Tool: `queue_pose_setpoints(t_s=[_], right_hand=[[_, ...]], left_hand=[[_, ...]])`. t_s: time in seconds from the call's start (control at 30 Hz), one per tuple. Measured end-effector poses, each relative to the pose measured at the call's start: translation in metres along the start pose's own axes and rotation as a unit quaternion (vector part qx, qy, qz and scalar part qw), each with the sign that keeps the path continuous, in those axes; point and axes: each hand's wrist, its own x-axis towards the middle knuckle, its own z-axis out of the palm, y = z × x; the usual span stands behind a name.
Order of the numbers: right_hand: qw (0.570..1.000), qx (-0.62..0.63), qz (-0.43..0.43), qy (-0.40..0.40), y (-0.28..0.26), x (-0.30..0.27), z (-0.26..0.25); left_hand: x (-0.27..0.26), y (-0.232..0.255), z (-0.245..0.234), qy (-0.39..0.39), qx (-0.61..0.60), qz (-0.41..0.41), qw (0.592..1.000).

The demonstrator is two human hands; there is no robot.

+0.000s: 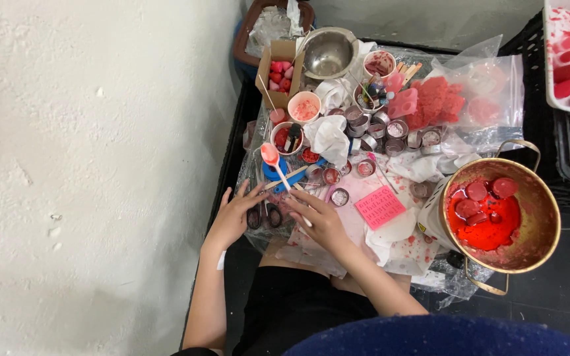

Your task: Cleaning and wiping the inside of small candle jars or molds at a workstation.

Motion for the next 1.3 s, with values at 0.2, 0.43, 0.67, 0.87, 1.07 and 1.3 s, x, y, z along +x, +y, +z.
queue_pose_setpoints(t_s=[0.2,0.43,0.67,0.87,1.07,1.3], right_hand=[[0.998,-0.049,0.031,-0.032,0.017,0.013,0.023],[0.99,-0.068,0.079,-0.091,0.008,0.017,0.015],[0.983,-0.175,0.062,0.005,0.007,0.0,-0.025],[0.946,-0.233,0.222,0.028,0.016,-0.006,-0.045],[0.94,-0.238,0.236,0.069,0.043,-0.012,-0.043],[0.893,-0.295,0.334,0.057,0.028,0.038,-0.041]], left_hand=[[0.002,-0.016,0.016,0.023,0.039,0.0,0.999],[0.02,0.007,0.023,0.168,0.024,0.029,0.985],[0.036,0.023,0.026,0.209,0.034,0.056,0.976],[0.061,0.069,0.033,0.236,0.114,0.091,0.961],[0.085,0.08,0.044,0.233,0.109,0.128,0.958],[0.105,0.103,0.042,0.21,0.146,0.152,0.955]])
